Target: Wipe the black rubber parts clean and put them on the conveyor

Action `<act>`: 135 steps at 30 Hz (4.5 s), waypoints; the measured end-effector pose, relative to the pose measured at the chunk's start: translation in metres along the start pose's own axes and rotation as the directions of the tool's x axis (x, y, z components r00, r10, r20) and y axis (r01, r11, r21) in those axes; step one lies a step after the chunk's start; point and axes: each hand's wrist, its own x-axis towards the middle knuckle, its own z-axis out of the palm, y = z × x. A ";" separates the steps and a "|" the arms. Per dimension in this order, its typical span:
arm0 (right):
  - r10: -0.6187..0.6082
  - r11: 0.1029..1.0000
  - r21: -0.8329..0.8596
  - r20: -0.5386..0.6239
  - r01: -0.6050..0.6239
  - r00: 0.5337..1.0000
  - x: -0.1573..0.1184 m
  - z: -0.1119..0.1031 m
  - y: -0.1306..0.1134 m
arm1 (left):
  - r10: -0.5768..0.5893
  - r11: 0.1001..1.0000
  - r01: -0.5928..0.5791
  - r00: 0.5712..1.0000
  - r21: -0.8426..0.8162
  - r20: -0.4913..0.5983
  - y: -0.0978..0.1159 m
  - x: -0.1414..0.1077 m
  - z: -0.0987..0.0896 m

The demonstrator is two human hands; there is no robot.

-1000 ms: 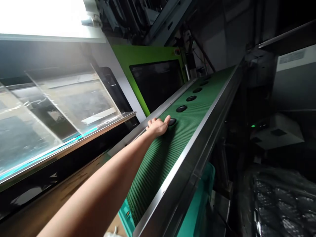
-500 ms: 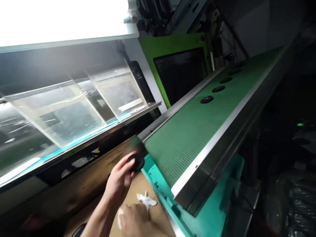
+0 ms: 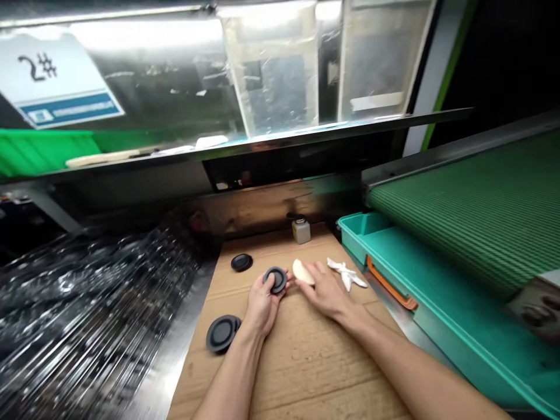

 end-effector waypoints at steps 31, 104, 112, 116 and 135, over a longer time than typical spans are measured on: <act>-0.050 0.998 -0.036 -0.072 0.047 0.996 -0.012 0.020 -0.060 | -0.295 0.899 0.337 0.938 -0.279 0.182 -0.004 0.011 -0.012; 0.314 0.861 0.387 0.106 -0.330 0.943 0.015 0.001 -0.023 | -0.213 0.969 0.217 0.976 -0.117 0.049 -0.010 0.001 0.001; 0.198 0.925 0.329 0.015 -0.192 0.980 0.011 0.007 -0.046 | -0.247 0.955 0.261 0.963 -0.140 0.113 -0.009 0.003 -0.003; 0.120 0.992 -0.057 0.051 -0.117 0.991 0.006 0.009 -0.059 | -0.296 0.935 0.308 0.951 -0.176 0.090 -0.008 0.004 -0.004; 0.216 0.955 -0.223 0.083 -0.193 0.973 0.008 0.004 -0.064 | -0.243 0.967 0.245 0.969 -0.067 0.033 -0.010 0.002 0.002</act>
